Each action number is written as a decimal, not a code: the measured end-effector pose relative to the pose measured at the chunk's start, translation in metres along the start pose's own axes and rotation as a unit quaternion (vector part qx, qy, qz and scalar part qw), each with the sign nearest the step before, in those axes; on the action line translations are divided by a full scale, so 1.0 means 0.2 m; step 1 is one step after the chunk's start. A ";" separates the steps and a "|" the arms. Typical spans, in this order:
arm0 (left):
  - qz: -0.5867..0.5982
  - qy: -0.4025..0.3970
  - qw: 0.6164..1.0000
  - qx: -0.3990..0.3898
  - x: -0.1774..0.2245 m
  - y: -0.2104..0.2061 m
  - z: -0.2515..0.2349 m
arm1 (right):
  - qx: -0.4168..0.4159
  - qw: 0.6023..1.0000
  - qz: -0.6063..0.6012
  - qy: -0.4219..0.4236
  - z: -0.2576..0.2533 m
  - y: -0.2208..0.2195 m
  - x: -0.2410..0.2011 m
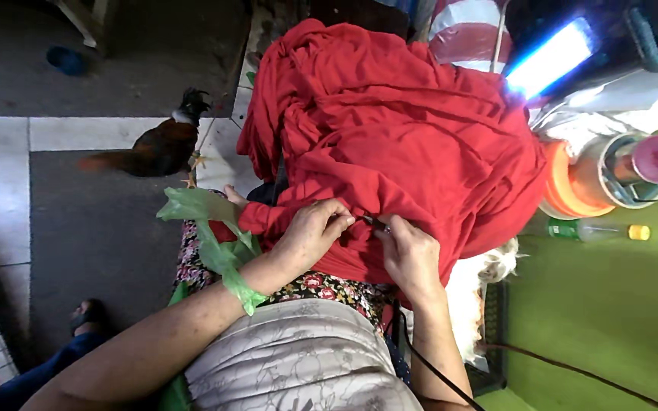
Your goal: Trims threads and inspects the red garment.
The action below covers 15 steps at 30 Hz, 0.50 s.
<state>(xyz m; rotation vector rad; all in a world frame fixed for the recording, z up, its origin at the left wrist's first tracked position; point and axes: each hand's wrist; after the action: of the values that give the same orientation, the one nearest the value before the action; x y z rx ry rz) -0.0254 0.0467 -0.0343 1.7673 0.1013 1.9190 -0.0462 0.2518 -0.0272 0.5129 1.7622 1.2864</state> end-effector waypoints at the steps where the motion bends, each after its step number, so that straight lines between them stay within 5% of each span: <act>1: 0.009 0.000 1.000 0.002 0.00 0.00 0.00 | -0.032 0.999 -0.031 -0.004 0.00 0.03 0.01; 6: -0.024 -0.063 0.996 0.055 -0.01 0.00 0.00 | -0.184 0.978 -0.098 -0.017 -0.07 0.18 0.03; 15: -0.052 -0.115 0.989 0.074 -0.01 -0.01 -0.04 | -0.208 0.977 -0.041 0.014 -0.16 0.19 -0.04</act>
<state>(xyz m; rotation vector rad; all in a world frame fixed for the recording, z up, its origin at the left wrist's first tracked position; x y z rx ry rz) -0.0329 0.0495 -0.0383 2.0278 0.2542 1.6588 -0.0740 0.2428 0.0139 0.1826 1.4619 1.5560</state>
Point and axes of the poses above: each hand's wrist, its own z-axis away from the middle knuckle, its own y-axis out of the back of the hand, x = y × z, and after that the axes turned 12 degrees about -x, right-handed
